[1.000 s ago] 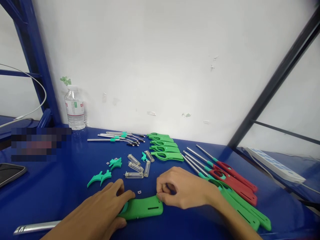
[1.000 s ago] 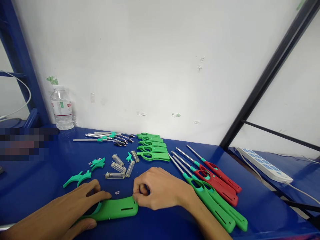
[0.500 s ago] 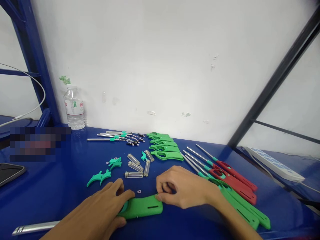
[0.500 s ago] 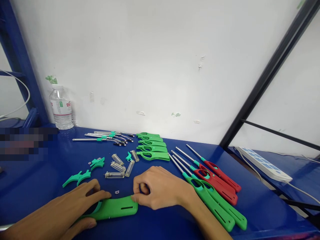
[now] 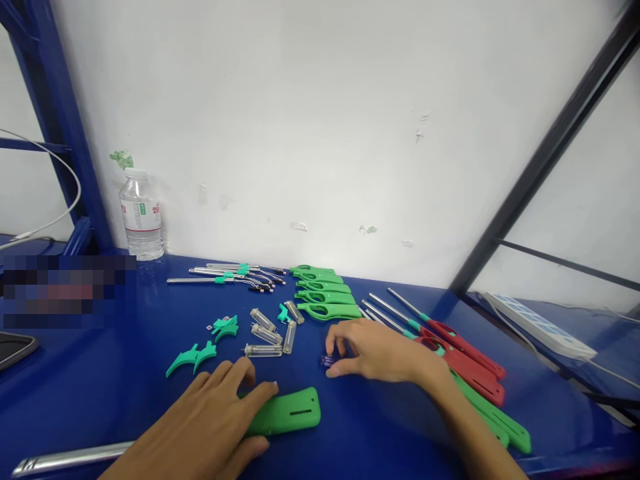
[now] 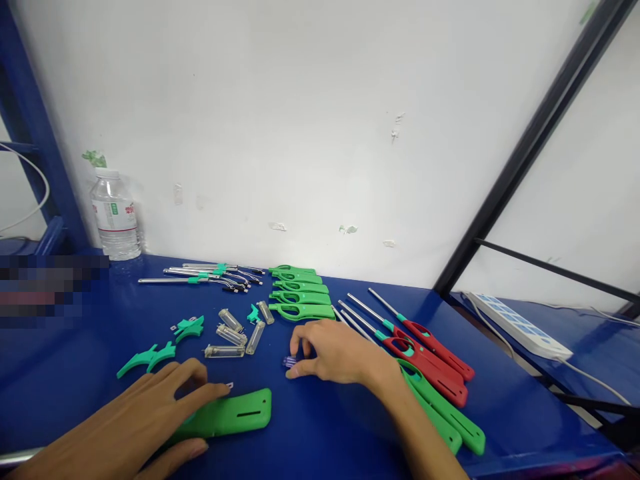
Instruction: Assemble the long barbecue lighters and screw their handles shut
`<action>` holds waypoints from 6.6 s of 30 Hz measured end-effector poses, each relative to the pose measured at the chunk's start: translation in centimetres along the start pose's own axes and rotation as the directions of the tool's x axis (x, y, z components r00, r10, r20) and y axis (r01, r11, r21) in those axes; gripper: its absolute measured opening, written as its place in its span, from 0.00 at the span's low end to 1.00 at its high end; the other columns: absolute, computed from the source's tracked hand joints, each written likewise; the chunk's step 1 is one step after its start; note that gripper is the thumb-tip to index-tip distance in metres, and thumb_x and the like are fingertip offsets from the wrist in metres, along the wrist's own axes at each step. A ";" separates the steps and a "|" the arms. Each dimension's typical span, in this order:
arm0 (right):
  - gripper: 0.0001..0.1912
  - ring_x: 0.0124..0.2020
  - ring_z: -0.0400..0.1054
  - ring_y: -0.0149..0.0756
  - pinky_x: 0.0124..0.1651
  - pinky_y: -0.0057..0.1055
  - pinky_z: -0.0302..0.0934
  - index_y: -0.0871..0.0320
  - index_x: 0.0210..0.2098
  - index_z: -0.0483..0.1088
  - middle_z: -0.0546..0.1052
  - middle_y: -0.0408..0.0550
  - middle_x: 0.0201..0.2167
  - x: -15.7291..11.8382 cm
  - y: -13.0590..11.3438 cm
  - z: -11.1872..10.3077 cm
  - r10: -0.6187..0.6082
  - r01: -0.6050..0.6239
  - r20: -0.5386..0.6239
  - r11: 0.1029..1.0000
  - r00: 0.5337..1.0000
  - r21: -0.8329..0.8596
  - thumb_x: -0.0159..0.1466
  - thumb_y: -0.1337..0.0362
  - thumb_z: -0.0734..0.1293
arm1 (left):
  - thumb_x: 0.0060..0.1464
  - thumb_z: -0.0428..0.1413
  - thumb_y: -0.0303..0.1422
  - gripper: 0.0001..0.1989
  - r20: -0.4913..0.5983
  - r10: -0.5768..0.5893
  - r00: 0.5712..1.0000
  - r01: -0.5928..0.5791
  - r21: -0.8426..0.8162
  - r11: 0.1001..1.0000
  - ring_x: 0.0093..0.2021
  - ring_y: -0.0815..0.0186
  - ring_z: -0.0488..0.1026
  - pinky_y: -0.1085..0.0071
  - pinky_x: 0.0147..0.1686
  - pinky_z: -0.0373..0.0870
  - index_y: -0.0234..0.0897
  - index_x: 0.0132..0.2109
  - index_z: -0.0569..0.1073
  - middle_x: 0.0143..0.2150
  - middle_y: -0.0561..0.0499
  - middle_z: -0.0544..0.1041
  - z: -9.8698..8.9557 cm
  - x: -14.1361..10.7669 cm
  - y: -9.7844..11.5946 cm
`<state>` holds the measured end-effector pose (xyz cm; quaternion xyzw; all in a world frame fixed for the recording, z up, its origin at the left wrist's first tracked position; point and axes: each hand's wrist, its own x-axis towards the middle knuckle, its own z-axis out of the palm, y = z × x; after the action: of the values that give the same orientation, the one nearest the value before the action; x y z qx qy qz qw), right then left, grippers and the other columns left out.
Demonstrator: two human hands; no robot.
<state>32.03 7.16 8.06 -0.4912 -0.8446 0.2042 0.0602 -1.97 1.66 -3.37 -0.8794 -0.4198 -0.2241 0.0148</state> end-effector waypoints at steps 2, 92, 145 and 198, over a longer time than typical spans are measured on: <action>0.09 0.38 0.75 0.41 0.40 0.33 0.59 0.54 0.42 0.82 0.83 0.43 0.35 0.2 -0.3 0.5 -0.040 0.040 -0.002 0.999 0.999 0.028 0.70 0.61 0.83 | 0.75 0.59 0.37 0.23 0.085 0.057 0.995 -0.058 0.002 0.998 0.67 0.42 0.81 0.47 0.63 0.82 0.63 0.72 0.77 0.69 0.51 0.82 -1.3 1.5 1.6; 0.19 0.56 0.79 0.41 0.62 0.42 0.71 0.46 0.71 0.79 0.87 0.47 0.57 -1.8 -4.6 0.2 -0.385 0.548 -0.439 0.763 0.812 0.342 0.83 0.58 0.70 | 0.72 0.57 0.23 0.24 0.464 -0.056 0.884 0.193 -0.254 0.948 0.61 0.48 0.78 0.45 0.64 0.73 0.56 0.64 0.82 0.62 0.49 0.79 -2.6 6.3 5.6; 0.12 0.39 0.77 0.39 0.47 0.38 0.72 0.47 0.54 0.88 0.82 0.43 0.36 -1.5 -4.5 0.9 -0.324 0.521 -0.604 0.835 0.728 0.179 0.80 0.51 0.74 | 0.71 0.59 0.22 0.24 0.440 -0.052 0.897 0.185 -0.265 0.947 0.60 0.49 0.80 0.46 0.64 0.74 0.57 0.64 0.83 0.61 0.49 0.81 -2.7 6.2 5.7; 0.12 0.51 0.83 0.50 0.53 0.39 0.69 0.54 0.60 0.81 0.86 0.52 0.52 0.3 -2.9 2.8 0.004 -0.061 -0.228 0.968 0.974 -0.245 0.81 0.57 0.72 | 0.73 0.60 0.32 0.28 0.405 -0.015 0.914 0.065 -0.111 0.992 0.72 0.39 0.78 0.32 0.74 0.70 0.54 0.75 0.76 0.72 0.43 0.81 -3.2 5.6 5.5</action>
<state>28.64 5.33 6.65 -0.5288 -0.8431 0.0399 0.0896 3.94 1.50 2.70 -0.8972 -0.4171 -0.0634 -0.1303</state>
